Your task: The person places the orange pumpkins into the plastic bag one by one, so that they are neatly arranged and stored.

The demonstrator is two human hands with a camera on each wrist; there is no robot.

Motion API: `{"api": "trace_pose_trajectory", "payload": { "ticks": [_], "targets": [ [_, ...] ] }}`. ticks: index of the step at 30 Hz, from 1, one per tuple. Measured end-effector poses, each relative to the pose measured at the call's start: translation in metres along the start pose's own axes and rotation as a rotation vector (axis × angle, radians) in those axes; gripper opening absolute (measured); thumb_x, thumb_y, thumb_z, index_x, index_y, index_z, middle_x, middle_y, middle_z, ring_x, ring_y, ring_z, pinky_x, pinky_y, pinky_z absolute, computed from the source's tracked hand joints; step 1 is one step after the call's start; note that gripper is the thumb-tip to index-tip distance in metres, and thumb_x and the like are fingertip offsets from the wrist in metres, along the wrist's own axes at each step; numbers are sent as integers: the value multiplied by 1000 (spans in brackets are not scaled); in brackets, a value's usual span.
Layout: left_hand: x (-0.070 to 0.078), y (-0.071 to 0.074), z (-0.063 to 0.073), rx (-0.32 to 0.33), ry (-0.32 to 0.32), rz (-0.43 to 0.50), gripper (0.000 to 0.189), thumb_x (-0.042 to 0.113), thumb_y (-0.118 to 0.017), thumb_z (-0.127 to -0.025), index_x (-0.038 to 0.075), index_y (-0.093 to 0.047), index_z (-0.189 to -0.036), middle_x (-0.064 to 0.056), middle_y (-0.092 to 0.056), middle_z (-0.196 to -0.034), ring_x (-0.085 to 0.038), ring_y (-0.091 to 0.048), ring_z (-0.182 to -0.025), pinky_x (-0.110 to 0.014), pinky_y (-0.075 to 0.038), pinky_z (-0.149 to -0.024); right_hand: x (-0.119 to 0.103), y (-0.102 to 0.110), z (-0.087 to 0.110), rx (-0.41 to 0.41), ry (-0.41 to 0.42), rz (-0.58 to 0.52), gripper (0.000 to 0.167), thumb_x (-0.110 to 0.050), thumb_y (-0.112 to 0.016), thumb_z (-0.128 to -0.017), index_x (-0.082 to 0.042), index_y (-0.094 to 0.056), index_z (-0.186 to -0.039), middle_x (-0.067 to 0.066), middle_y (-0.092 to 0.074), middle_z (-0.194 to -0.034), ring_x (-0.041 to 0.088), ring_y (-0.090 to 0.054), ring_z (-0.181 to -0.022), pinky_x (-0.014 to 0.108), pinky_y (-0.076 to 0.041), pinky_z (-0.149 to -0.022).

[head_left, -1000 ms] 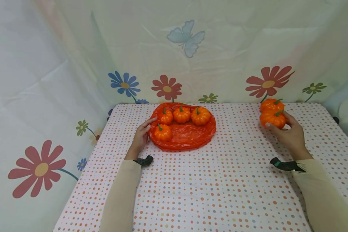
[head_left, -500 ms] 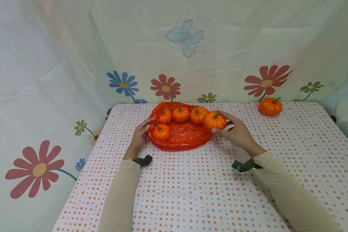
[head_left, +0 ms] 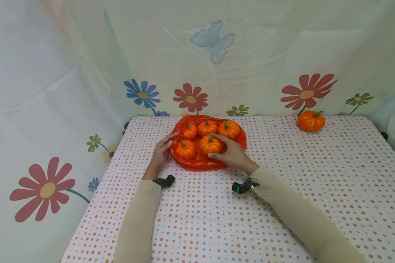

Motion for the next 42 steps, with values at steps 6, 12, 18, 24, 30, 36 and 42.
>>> {"api": "trace_pose_trajectory", "payload": {
  "ticks": [6,12,18,24,30,36,42],
  "targets": [
    [0,0,0,11,21,-4,47,17,-40,-102,-5,-44,-142,-12,-39,-156,-23,-31,-148,-28,-39,-114,3,-10,-8,-17,-3,29,77,-40,-77,-84,-26,-41,-150,8,-46,-151,27,-54,-125,49,-46,-108],
    [2,-1,1,4,28,0,47,17,-40,-102,-5,-44,-143,-12,-37,-156,-22,-29,-149,-29,-36,-116,-1,-17,-10,-19,36,97,77,-35,-77,-85,-20,-40,-150,8,-46,-150,29,-44,-138,51,-36,-115],
    [6,-3,0,-7,32,0,45,11,-36,-104,-7,-40,-145,-16,-34,-158,-23,-24,-151,-28,-37,-115,-5,-20,-12,-17,37,151,77,-38,-76,-85,-20,-40,-151,8,-46,-149,29,-45,-138,50,-35,-116],
    [10,-3,0,10,20,-42,43,6,-33,-104,-10,-39,-144,-20,-36,-155,-25,-26,-150,-31,-35,-117,-5,-23,-15,-24,43,195,78,-42,-74,-86,-22,-39,-152,7,-47,-149,28,-46,-138,49,-36,-116],
    [6,0,1,40,-39,-25,43,14,-42,-102,-8,-47,-139,-9,-53,-145,-21,-34,-146,-31,-36,-117,-4,-25,-15,-28,61,219,79,-44,-72,-87,-22,-35,-154,7,-46,-151,28,-44,-139,48,-35,-117],
    [10,-3,3,38,-24,-10,41,8,-39,-103,-11,-45,-139,-10,-53,-145,-21,-33,-147,-29,-36,-116,-2,-24,-14,-43,48,200,83,-45,-70,-88,-31,-25,-156,12,-41,-153,34,-38,-141,53,-34,-116],
    [26,-12,7,34,-35,-39,41,3,-35,-103,-15,-41,-139,-26,-44,-148,-23,-34,-147,-27,-37,-115,-3,-17,-11,-62,38,197,90,-46,-70,-88,-32,-17,-158,14,-35,-157,36,-33,-144,55,-31,-118]
  ]
}}
Point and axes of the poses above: each hand's wrist, its own z-axis away from the middle knuckle, its own y-axis out of the back of the hand, x = y × z, the point moved 2 cm from there along -z, towards the middle knuckle
